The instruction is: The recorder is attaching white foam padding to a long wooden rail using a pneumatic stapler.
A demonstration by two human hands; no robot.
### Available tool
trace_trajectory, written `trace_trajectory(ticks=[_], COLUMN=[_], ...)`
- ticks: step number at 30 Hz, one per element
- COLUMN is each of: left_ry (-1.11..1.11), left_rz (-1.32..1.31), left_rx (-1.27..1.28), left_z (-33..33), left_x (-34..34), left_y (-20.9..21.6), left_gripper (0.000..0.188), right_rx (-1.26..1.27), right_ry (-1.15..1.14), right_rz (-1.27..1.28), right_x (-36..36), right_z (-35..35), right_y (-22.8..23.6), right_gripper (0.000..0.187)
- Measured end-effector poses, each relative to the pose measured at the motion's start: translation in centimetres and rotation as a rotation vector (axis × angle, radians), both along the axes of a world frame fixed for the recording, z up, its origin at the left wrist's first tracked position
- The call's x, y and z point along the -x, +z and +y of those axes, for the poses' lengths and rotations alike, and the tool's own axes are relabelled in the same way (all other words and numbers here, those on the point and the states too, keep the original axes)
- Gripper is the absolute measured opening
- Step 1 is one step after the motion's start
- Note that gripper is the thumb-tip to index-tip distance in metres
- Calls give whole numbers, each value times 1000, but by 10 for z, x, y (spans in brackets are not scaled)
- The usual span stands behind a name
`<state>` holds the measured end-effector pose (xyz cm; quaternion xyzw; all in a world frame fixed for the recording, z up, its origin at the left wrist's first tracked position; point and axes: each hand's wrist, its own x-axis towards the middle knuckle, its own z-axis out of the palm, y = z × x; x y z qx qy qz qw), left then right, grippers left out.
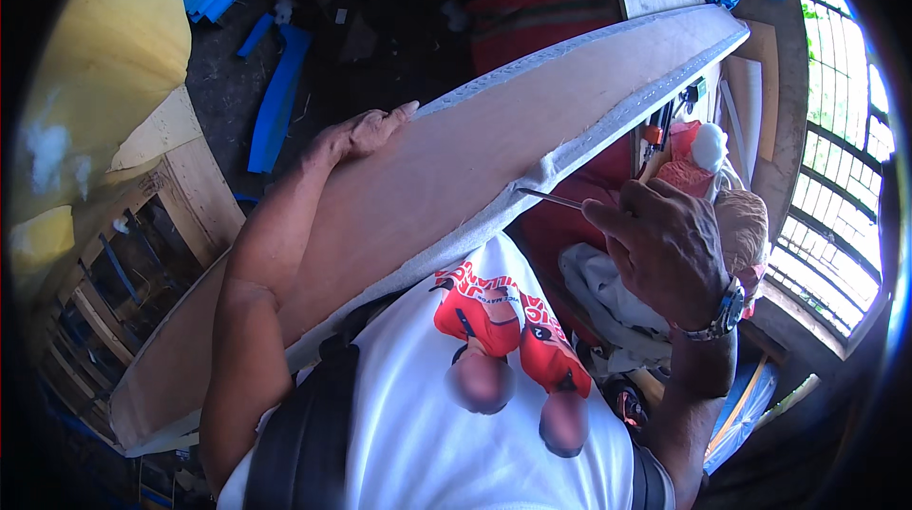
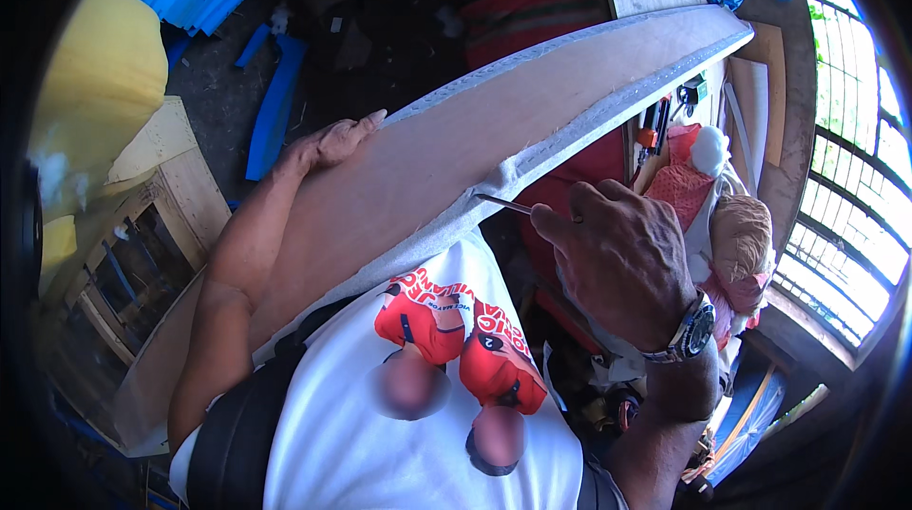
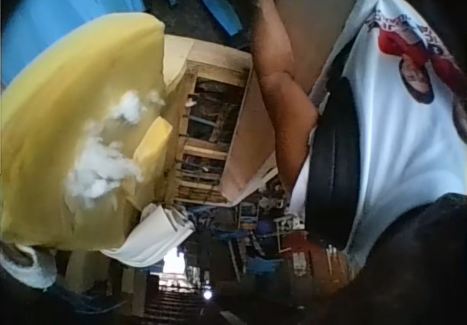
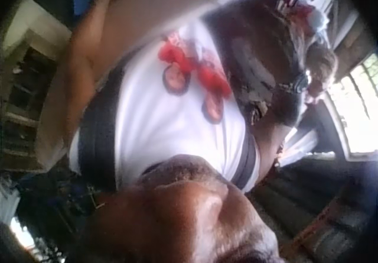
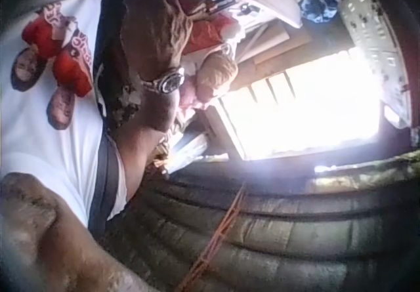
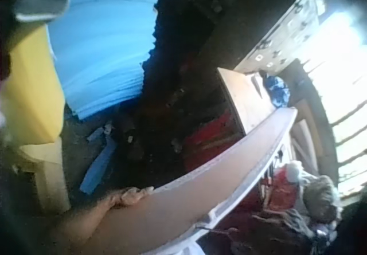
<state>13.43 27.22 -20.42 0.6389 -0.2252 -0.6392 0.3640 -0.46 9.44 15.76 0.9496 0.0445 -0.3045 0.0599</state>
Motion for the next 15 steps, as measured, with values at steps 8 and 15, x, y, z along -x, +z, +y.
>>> trace_trajectory(ticks=[8, 15], left_ry=[-9, -24], left_rz=[19, -4], left_rx=[4, -5], left_z=[-1, -3], left_x=[-1, -3], left_y=[-1, 5], left_gripper=[89, 88], right_rx=[25, 148], right_ry=[-22, -59], right_rz=[55, 70], right_x=[-7, -8], right_z=[20, 47], right_y=[1, -8], right_gripper=[25, 15])
